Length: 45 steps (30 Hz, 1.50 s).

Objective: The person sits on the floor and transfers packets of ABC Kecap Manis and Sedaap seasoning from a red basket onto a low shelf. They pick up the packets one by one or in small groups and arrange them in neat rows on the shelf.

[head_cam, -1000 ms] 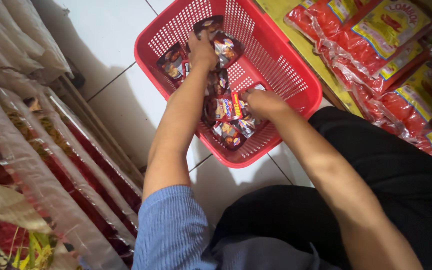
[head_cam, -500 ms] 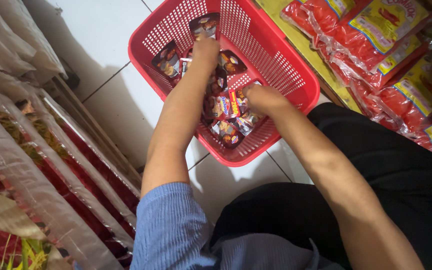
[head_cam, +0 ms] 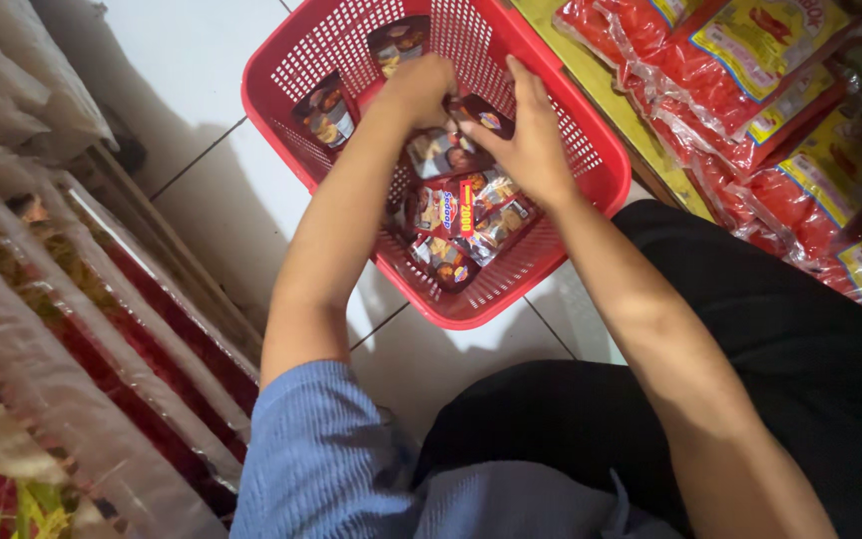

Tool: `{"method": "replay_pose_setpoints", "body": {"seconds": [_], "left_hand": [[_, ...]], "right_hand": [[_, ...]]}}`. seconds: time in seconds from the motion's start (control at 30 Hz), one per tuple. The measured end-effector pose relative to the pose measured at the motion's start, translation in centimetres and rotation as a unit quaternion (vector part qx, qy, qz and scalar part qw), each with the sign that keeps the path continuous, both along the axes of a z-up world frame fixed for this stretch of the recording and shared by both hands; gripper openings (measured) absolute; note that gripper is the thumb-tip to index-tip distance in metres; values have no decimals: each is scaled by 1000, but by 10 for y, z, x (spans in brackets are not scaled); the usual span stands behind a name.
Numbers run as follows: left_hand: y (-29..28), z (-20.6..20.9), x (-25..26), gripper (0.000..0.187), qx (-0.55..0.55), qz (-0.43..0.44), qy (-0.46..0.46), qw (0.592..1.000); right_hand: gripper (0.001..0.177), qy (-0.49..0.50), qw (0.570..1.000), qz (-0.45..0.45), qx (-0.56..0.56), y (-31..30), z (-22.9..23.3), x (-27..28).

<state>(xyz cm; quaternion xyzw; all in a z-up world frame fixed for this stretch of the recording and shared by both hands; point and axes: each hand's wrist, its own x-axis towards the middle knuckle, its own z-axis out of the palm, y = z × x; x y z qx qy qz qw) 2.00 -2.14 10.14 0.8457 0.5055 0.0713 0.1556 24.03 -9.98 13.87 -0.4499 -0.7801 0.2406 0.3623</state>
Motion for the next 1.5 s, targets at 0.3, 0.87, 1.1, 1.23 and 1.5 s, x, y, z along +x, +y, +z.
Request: {"method": "replay_pose_setpoints", "body": {"seconds": [0.3, 0.87, 1.1, 1.23, 1.5], "left_hand": [[-27, 56, 30, 22, -78, -69, -126, 987], [21, -49, -39, 40, 196, 187, 110, 956], [51, -110, -45, 42, 255, 183, 111, 943], [47, -95, -38, 26, 179, 175, 214, 944], [15, 13, -10, 16, 83, 67, 12, 994]], "right_hand": [[46, -28, 985, 13, -171, 7, 0, 13], [23, -49, 995, -12, -81, -2, 10, 3], [26, -58, 997, 14, -51, -4, 11, 4], [22, -68, 994, 28, -81, -8, 17, 4], [12, -141, 989, 33, -24, -8, 24, 1]]}}
